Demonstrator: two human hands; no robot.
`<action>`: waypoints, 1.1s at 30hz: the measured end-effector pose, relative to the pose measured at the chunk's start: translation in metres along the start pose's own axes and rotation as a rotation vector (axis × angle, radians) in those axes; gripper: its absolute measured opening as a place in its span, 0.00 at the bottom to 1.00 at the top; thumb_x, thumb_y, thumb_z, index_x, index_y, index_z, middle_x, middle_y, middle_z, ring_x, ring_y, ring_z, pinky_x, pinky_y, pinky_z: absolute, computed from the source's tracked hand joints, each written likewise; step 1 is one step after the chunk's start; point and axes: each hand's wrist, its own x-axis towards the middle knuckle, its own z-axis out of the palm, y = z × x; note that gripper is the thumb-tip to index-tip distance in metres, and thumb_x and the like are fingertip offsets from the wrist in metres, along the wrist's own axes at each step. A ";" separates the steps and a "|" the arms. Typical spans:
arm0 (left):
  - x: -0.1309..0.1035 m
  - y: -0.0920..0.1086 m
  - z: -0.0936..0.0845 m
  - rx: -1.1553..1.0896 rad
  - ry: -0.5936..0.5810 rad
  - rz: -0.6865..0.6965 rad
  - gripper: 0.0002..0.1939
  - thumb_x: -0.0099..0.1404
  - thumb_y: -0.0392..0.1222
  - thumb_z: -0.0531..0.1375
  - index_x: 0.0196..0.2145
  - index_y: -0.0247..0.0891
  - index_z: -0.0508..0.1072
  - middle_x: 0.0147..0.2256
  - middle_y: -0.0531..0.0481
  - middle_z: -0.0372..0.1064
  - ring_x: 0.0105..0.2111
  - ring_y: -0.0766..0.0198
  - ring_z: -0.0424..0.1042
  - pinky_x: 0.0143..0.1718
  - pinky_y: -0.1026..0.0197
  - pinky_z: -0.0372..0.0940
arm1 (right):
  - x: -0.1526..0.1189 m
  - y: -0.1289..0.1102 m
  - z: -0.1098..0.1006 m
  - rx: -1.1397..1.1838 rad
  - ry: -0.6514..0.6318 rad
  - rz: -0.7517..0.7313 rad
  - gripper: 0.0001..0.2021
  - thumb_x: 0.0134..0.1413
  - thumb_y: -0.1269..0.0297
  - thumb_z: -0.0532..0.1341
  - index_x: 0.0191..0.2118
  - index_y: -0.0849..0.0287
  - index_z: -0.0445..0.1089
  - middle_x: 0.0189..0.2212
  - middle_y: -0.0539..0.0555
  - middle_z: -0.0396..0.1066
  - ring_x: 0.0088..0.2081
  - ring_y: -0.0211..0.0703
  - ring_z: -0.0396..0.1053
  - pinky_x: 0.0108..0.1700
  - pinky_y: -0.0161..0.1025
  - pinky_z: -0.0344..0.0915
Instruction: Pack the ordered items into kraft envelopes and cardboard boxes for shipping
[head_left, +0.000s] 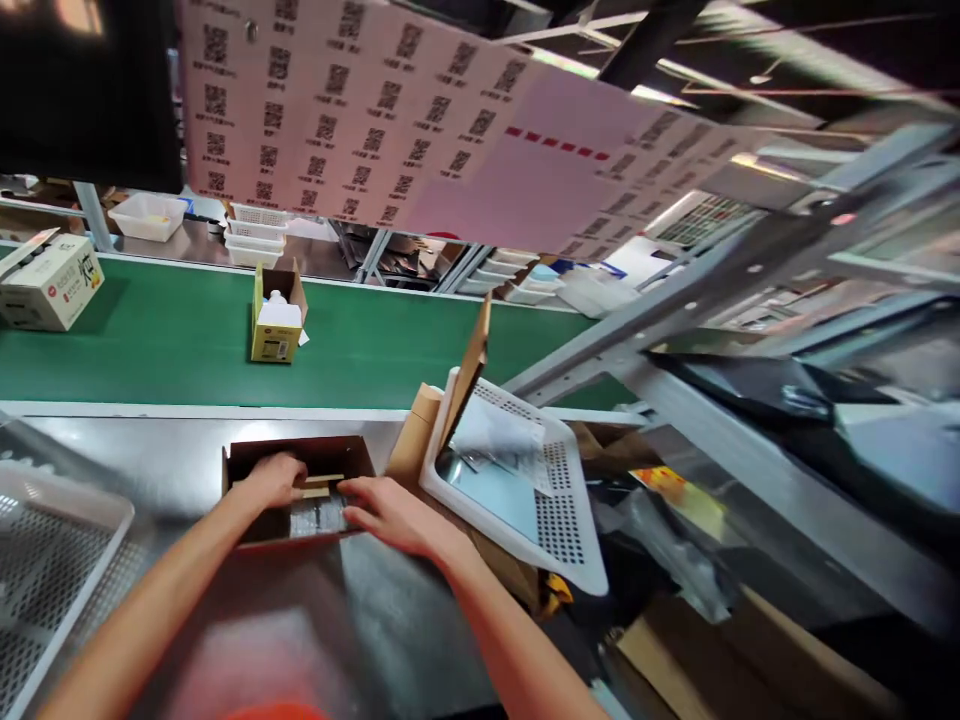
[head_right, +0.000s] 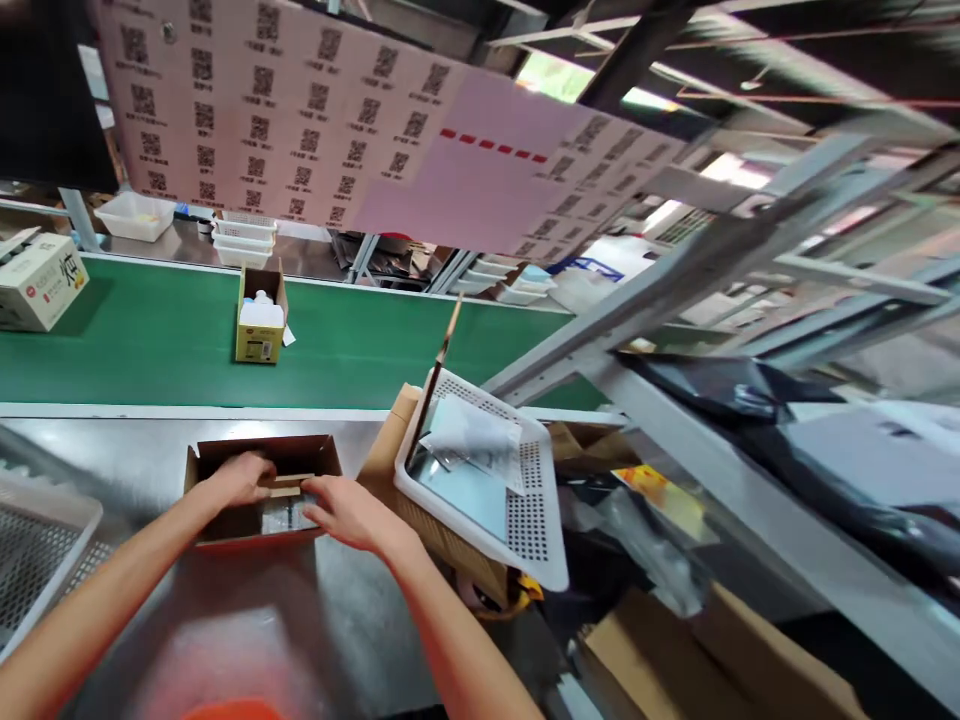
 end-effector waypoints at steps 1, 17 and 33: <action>0.000 -0.002 -0.001 -0.011 -0.004 -0.004 0.16 0.66 0.38 0.64 0.52 0.41 0.80 0.50 0.42 0.82 0.47 0.50 0.82 0.45 0.59 0.73 | -0.006 0.003 0.001 -0.053 0.023 -0.004 0.15 0.60 0.64 0.64 0.50 0.59 0.80 0.45 0.58 0.83 0.44 0.52 0.79 0.51 0.41 0.71; -0.103 -0.037 0.049 -0.163 0.834 -0.187 0.23 0.71 0.46 0.58 0.59 0.35 0.75 0.66 0.30 0.64 0.67 0.38 0.64 0.68 0.33 0.62 | -0.031 0.056 0.114 -0.193 0.661 -0.328 0.10 0.66 0.69 0.57 0.46 0.55 0.76 0.39 0.56 0.81 0.43 0.51 0.77 0.68 0.65 0.59; -0.129 -0.027 0.125 -0.507 0.950 -0.236 0.30 0.72 0.38 0.48 0.69 0.37 0.64 0.68 0.37 0.65 0.70 0.49 0.62 0.74 0.38 0.56 | -0.060 0.066 0.162 -0.270 0.849 -0.355 0.11 0.65 0.72 0.58 0.47 0.54 0.75 0.40 0.52 0.80 0.44 0.50 0.75 0.69 0.61 0.53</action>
